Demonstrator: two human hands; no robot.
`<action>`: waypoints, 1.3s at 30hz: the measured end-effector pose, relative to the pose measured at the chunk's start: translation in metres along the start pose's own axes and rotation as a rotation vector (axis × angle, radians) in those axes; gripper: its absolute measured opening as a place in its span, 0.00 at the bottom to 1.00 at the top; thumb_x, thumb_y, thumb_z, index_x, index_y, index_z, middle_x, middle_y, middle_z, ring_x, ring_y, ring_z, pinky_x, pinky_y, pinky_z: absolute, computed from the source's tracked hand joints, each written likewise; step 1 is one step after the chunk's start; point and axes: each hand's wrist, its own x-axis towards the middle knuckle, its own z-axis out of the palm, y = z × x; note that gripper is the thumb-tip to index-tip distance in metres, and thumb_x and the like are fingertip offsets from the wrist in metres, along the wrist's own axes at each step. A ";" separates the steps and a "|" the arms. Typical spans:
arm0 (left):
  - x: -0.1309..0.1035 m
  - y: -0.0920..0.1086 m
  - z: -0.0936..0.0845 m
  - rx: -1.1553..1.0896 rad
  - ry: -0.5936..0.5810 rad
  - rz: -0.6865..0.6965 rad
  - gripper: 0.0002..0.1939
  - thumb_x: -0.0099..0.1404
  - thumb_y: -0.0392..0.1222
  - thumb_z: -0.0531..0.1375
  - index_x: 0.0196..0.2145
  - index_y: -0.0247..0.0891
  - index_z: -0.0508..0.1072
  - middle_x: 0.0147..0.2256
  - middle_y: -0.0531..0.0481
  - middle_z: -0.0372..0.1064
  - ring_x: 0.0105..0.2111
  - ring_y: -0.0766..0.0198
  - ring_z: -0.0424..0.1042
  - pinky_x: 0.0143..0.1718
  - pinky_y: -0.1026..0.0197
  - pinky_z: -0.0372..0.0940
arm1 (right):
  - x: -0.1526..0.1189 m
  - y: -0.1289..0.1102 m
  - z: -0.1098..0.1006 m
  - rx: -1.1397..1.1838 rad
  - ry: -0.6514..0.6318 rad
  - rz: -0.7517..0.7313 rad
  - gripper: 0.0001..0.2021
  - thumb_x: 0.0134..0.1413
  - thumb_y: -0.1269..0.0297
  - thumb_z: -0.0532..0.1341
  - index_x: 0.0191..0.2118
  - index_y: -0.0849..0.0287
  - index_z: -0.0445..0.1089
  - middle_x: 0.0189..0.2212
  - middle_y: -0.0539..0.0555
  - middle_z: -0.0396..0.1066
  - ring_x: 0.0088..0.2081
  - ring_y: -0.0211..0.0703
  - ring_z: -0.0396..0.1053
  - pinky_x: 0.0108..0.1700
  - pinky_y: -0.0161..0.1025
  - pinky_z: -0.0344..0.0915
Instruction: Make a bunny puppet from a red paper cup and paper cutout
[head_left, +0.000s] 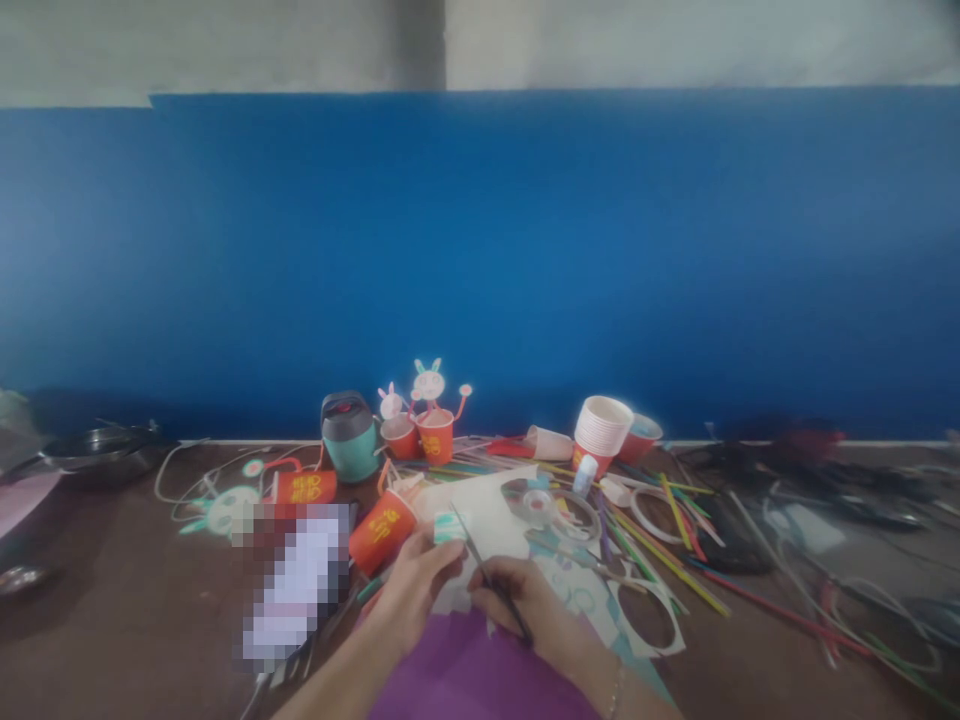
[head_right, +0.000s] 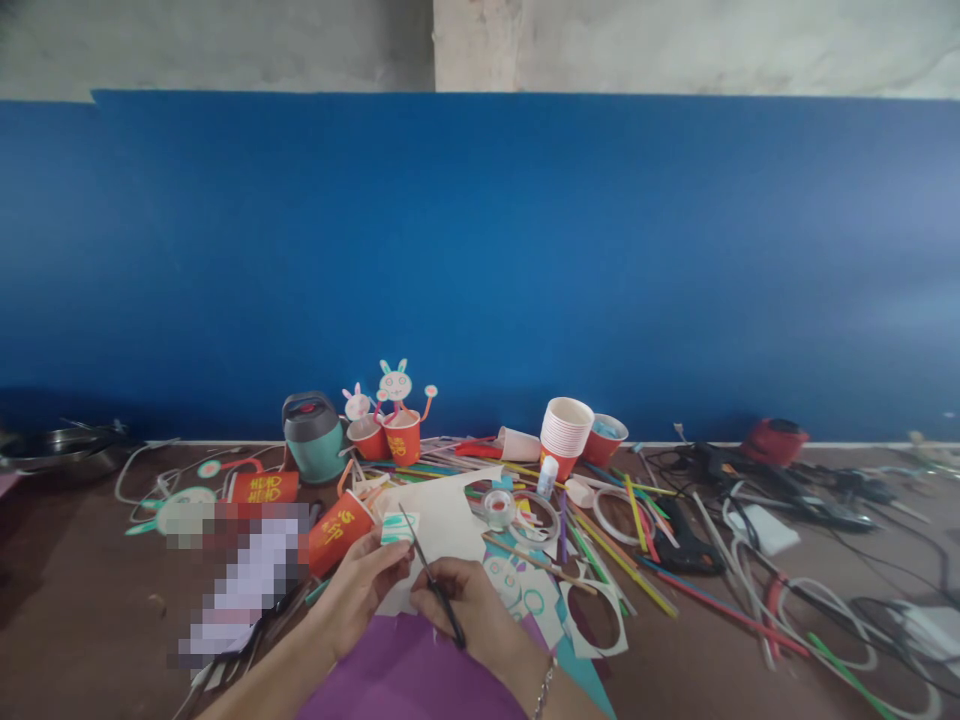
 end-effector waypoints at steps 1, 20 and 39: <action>0.000 -0.001 0.000 -0.004 0.007 0.001 0.15 0.43 0.42 0.72 0.26 0.34 0.73 0.24 0.54 0.68 0.24 0.70 0.64 0.29 0.67 0.61 | 0.001 0.001 0.000 -0.007 0.003 0.000 0.09 0.45 0.59 0.62 0.25 0.59 0.66 0.12 0.39 0.48 0.16 0.29 0.43 0.20 0.32 0.43; 0.002 0.001 -0.005 0.206 -0.013 0.049 0.14 0.47 0.45 0.68 0.26 0.34 0.71 0.22 0.53 0.66 0.23 0.69 0.61 0.25 0.67 0.57 | 0.002 0.009 -0.001 -0.027 0.010 0.060 0.06 0.45 0.63 0.60 0.27 0.60 0.68 0.13 0.41 0.54 0.16 0.28 0.48 0.19 0.30 0.45; 0.006 0.004 -0.007 0.151 -0.032 0.050 0.14 0.46 0.46 0.70 0.26 0.34 0.74 0.23 0.52 0.68 0.25 0.68 0.63 0.30 0.66 0.58 | 0.005 0.015 -0.005 -0.022 0.009 0.054 0.10 0.44 0.59 0.64 0.27 0.60 0.69 0.14 0.41 0.55 0.17 0.28 0.49 0.20 0.29 0.47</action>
